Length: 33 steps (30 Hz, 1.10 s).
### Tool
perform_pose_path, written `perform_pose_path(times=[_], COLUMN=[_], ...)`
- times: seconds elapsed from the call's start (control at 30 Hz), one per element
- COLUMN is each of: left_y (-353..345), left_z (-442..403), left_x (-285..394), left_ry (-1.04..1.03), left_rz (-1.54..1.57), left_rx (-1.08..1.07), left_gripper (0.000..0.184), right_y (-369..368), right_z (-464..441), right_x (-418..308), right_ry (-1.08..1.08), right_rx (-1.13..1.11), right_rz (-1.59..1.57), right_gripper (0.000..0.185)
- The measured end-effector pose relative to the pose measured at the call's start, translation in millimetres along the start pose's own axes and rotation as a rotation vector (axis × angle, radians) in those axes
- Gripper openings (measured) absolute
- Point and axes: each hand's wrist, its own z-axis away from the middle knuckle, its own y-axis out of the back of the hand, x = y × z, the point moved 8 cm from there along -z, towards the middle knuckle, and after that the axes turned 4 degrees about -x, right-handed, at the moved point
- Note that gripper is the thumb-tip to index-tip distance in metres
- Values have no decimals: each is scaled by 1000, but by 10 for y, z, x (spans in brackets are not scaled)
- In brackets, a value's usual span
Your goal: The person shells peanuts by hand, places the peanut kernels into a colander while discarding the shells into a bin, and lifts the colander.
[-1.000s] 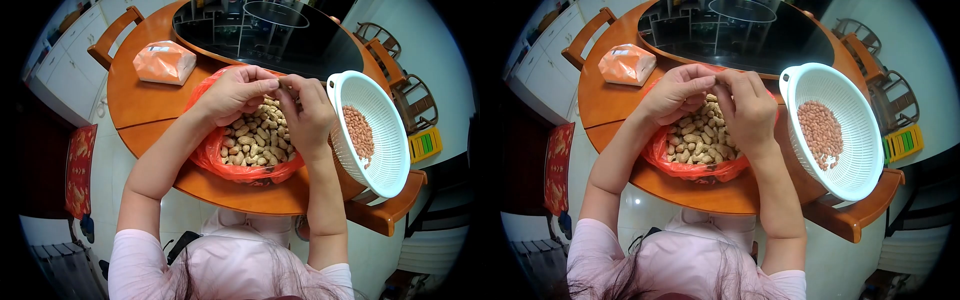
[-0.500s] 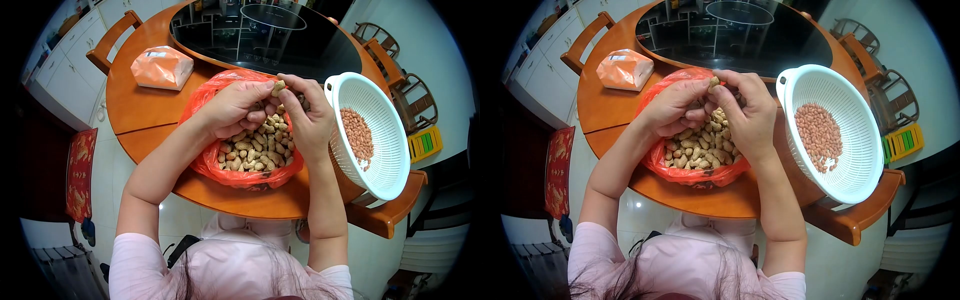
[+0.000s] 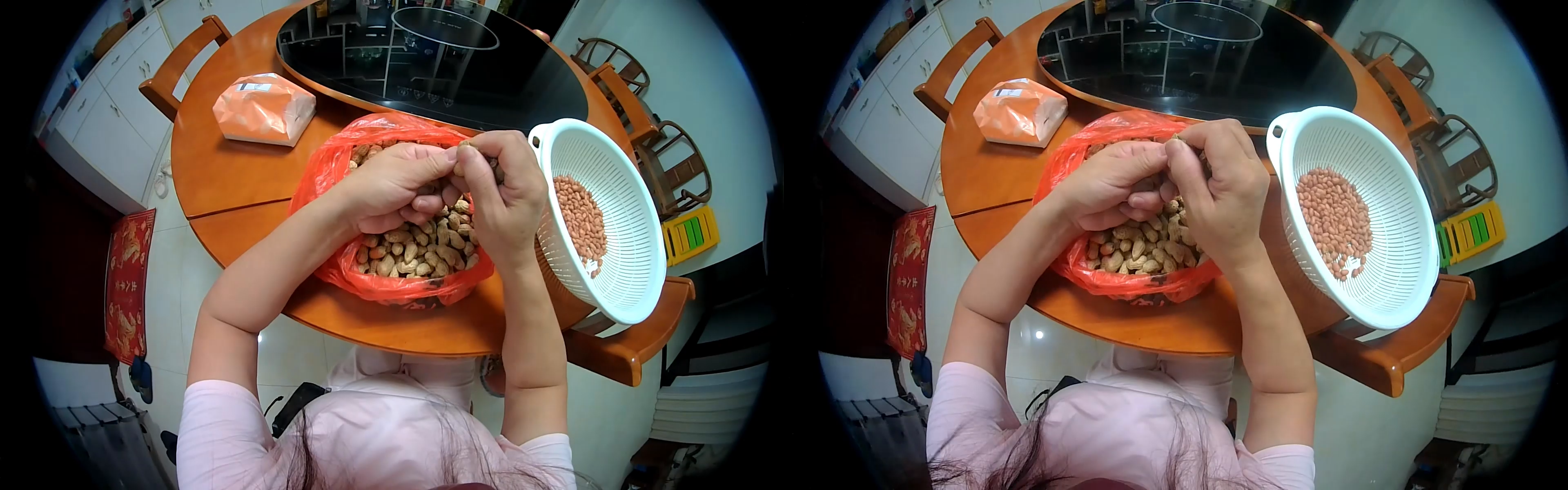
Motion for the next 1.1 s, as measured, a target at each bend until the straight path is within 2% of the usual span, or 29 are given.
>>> perform_pose_path(times=[0.13,0.23,0.33,0.43,0.53,0.63,0.73,0.93,1.1], left_y=[60,100,97,91,130,142,57,79,60], left_z=[8,7,-6,6,28,62,69,38,30], left_x=[95,127,124,110,127,282,360,339,352], left_ry=[-66,-116,-132,-100,-96,-237,-293,-425,-537], left_rz=[-15,-1,-41,-52,-112,-134,-342,-311,-308], left_rx=[67,70,53,73,106,272,172,147,217], left_gripper=[25,26,26,26,26,25,24,21,20], right_y=[-56,-92,-76,-59,-48,-115,-113,-120,-114], right_z=[23,14,0,-20,-18,6,4,20,35], right_x=[129,162,141,6,-18,45,67,122,99], right_ry=[-95,-156,-95,-21,25,-8,-40,-98,-63], right_rx=[47,-28,9,-14,-1,-45,-34,-21,33], right_rz=[-163,-129,-121,86,93,115,108,57,83], right_gripper=[10,11,11,10,8,8,8,9,9])
